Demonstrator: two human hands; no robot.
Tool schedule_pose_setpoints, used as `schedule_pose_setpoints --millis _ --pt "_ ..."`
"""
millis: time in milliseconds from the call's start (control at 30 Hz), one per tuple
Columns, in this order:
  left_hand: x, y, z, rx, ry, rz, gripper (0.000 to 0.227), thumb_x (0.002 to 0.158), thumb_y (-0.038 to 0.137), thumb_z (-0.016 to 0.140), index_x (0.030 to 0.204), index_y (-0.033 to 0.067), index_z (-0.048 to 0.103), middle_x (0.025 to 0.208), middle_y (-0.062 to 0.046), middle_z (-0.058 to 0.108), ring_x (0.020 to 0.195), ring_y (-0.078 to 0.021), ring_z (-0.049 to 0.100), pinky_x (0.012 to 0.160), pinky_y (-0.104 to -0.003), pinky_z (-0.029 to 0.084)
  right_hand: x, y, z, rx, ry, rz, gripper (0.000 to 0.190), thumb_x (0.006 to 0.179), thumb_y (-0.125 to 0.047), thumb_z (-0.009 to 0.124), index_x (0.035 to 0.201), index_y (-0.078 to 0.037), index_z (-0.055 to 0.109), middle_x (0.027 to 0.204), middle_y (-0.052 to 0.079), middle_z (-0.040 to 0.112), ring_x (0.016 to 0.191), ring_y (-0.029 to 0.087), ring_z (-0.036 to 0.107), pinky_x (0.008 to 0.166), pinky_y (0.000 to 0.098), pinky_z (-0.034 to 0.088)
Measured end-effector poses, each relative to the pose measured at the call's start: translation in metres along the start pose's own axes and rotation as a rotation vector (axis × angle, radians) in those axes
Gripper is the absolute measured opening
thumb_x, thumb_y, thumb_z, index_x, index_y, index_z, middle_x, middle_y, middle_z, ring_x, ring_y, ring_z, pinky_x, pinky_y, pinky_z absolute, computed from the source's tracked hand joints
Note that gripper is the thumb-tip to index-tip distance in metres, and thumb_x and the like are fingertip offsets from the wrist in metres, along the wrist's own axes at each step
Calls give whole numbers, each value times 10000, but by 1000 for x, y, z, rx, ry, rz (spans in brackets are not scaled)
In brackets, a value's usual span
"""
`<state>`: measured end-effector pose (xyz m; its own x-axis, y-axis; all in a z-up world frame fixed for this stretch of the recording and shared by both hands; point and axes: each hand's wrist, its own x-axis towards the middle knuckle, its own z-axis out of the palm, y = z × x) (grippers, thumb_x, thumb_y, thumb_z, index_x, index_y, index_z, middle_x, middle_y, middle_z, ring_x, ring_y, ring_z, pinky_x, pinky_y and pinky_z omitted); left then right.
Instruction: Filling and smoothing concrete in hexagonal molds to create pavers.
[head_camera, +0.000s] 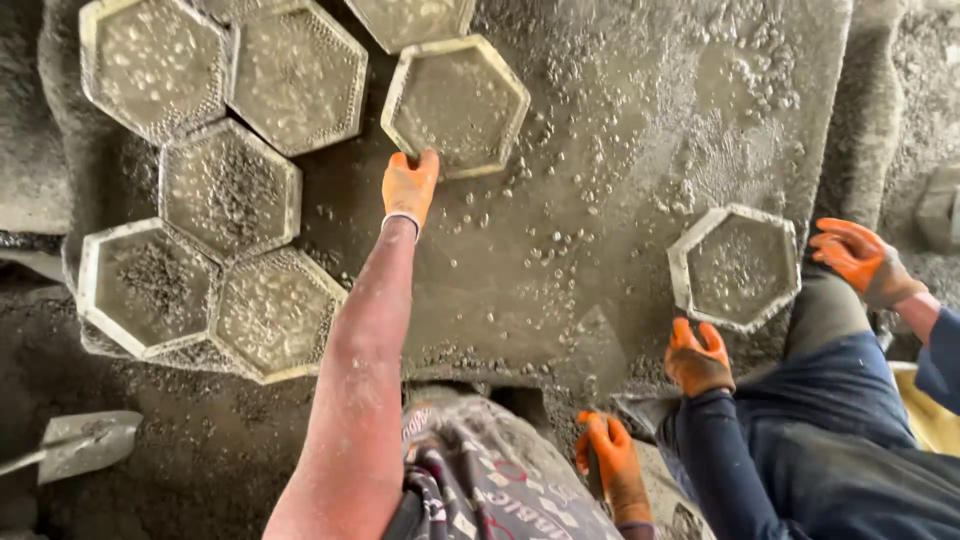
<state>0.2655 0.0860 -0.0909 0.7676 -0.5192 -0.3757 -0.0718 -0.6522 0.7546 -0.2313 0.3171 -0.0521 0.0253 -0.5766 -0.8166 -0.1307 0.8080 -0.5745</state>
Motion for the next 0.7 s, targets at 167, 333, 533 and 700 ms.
schedule_pose_setpoints --millis 167,333,533,700 --pt "-6 10 6 -211 -90 221 236 820 186 687 960 -4 667 853 -114 728 744 -183 656 713 -369 544 5 6 -4 -4 -43 78 340 974 -278 574 1169 -8 645 620 100 607 465 178 545 430 326 430" --pt "-95 -3 44 -98 -79 260 252 849 233 697 870 -15 657 827 -195 709 769 -310 682 718 -421 536 -9 15 -9 -16 -18 108 338 973 -279 589 1156 -4 661 627 91 612 475 166 535 444 314 421" --pt "-162 26 107 78 -289 338 344 837 372 663 744 41 642 755 -188 678 721 -394 670 660 -488 532 10 49 -27 -142 19 34 344 974 -317 624 1111 -19 729 657 61 625 531 117 510 493 270 394" --pt "-157 61 206 184 -656 536 336 929 393 591 739 127 668 711 -149 683 678 -283 623 658 -425 508 15 63 -25 -198 28 26 333 947 -309 647 1095 -26 739 706 28 681 606 98 582 566 263 465"
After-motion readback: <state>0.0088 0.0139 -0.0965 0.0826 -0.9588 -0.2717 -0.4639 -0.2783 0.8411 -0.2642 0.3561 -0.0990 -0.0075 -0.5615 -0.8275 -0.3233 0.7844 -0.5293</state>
